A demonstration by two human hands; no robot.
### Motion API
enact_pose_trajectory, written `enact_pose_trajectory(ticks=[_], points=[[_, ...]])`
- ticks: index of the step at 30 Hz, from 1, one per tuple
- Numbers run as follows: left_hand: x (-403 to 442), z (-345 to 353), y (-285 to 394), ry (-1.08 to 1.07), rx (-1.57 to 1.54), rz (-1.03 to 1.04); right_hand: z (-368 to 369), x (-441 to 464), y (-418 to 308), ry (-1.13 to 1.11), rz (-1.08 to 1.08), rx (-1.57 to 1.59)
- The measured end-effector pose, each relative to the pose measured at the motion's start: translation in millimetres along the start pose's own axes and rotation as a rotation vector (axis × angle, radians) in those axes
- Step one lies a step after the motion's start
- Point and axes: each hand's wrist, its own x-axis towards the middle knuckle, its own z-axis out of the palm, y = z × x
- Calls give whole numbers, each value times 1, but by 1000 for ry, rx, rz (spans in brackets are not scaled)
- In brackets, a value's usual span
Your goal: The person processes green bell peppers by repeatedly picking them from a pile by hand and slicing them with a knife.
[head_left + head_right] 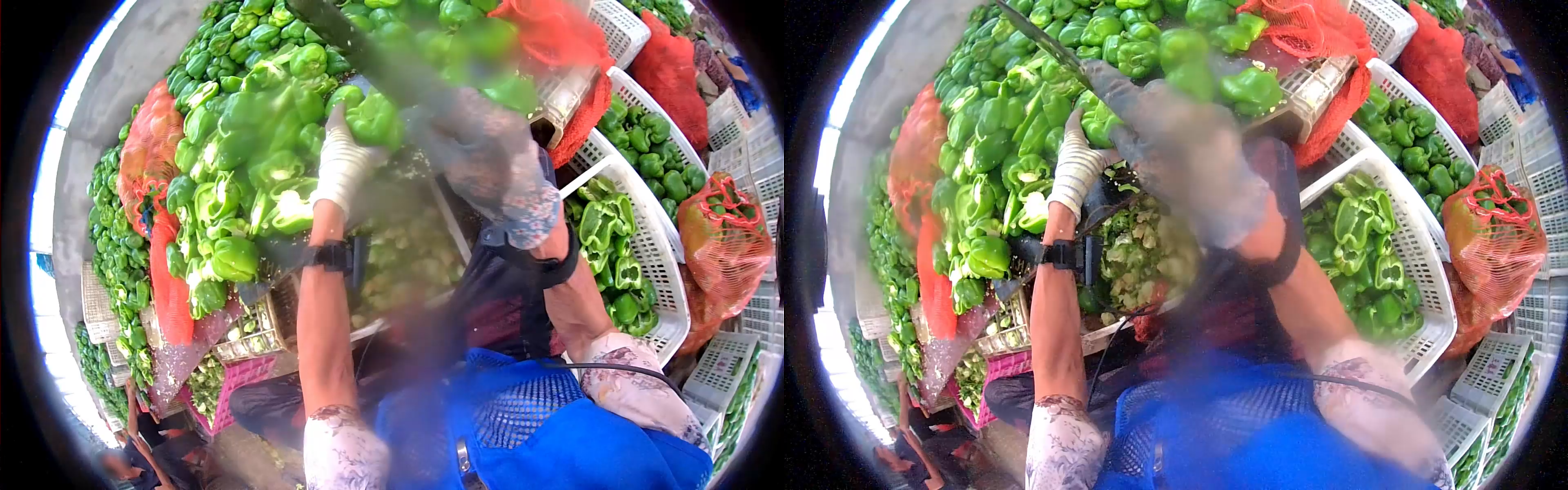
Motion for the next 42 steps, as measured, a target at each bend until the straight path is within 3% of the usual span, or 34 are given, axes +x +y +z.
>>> enact_pose_trajectory(ticks=[2,4,6,9,11,12,13,14,17,18,19,21,25,27,28,29,30,31,33,35,38,39,41,42], points=[[13,-22,-3,8,-13,11,36,-10,15,-105,-6,-135],[12,-30,-4,25,365,152,95,-38,48,-208,-80,-260],[-8,-30,-10,91,1289,536,89,-22,37,-302,-47,-267],[-24,-22,-9,200,1187,464,66,-21,33,-304,-65,-118],[-30,-25,-13,146,1016,452,31,-24,10,-224,85,30],[-30,-19,-11,124,614,307,21,-28,0,-124,106,11],[-32,-12,-10,115,484,271,12,-28,-9,-23,127,-6],[-34,-5,-10,111,352,236,-1,-20,-20,-198,422,-118],[-51,11,-18,164,717,436,21,-26,5,-341,453,-355],[-50,13,-18,190,801,501,26,-27,7,-396,457,-280],[-51,20,-24,162,528,434,31,-32,4,-357,486,-204],[-46,27,-30,112,279,452,33,-26,-2,-375,489,-106],[-34,21,-8,200,209,582,73,-19,11,-185,62,17],[-29,10,20,309,166,656,93,21,-20,-279,32,-77],[-29,1,41,389,302,790,103,41,-35,-325,13,-122],[-23,-12,63,438,371,899,82,65,-58,-404,34,-73],[-11,-32,93,444,363,1020,79,65,-60,-243,-122,79],[4,-56,124,423,293,1089,79,70,-63,-309,-171,152],[18,-87,167,491,184,1065,73,63,-70,-329,-214,27],[4,-84,184,696,452,759,87,40,-51,-187,-192,0],[28,-81,179,808,1322,1054,101,-1,5,13,-44,412],[41,-67,170,898,1525,1008,89,-5,14,-25,74,328],[64,-23,159,794,1872,754,79,-15,34,-132,342,250],[91,-20,153,704,1953,822,76,-10,38,-141,419,200]])
